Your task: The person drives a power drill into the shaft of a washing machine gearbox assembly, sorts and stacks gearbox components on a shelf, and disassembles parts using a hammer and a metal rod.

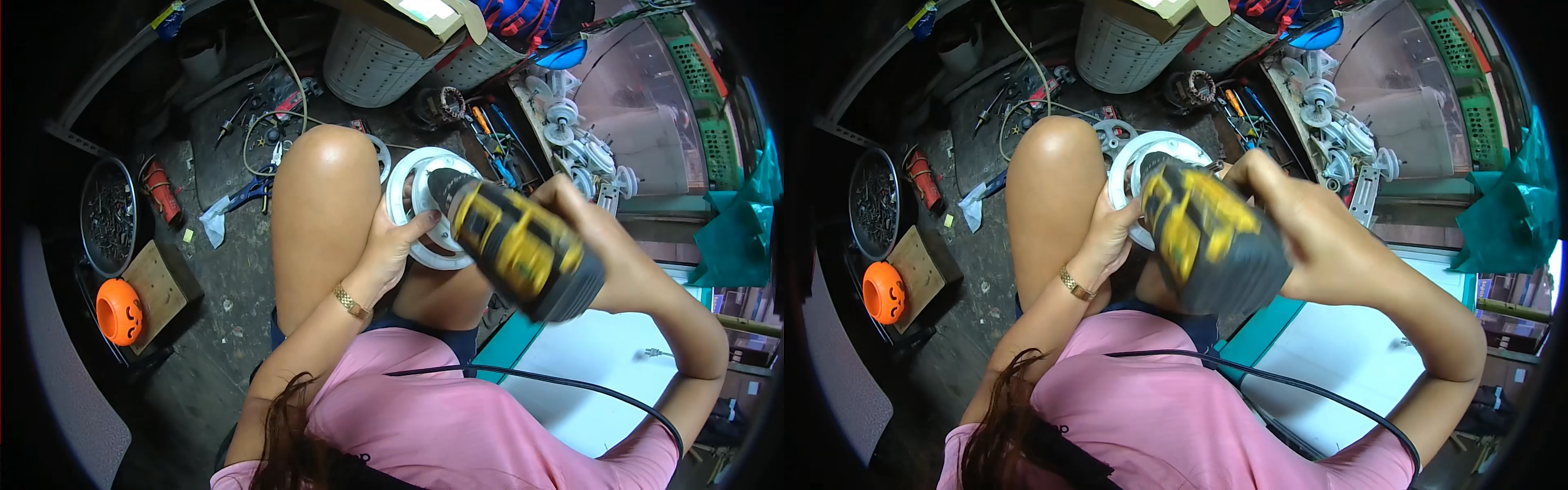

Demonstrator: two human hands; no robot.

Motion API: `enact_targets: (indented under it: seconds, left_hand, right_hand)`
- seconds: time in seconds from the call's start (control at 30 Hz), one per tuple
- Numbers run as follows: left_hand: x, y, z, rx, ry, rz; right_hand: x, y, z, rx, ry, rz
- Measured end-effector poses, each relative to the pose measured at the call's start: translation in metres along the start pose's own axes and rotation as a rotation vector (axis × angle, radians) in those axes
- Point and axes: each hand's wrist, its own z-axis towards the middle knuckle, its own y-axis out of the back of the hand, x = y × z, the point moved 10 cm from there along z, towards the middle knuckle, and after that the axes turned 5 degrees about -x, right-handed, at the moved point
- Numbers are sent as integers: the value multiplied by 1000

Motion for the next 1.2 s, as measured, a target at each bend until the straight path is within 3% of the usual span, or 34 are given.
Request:
enact_targets:
  seconds: [0.07,0.13,0.2,0.4,0.6,1.2]
  left_hand:
    - [-3,3,-4,-19,-8,-14]
    - [1,5,-2,-11,13,-10]
    - [6,7,-7,-13,53,-2]
    - [16,14,-7,-16,43,-13]
    - [15,9,-10,6,7,35]
    - [8,4,-11,-23,-23,-1]
  right_hand:
    - [-4,16,-9,-45,16,123]
    - [-42,27,-28,-138,-446,391]
    - [-56,40,-42,-187,-534,523]
    - [-78,23,-85,-159,-595,399]
    - [-84,-10,-90,-139,-613,525]
    - [-81,-17,-93,-106,-531,407]
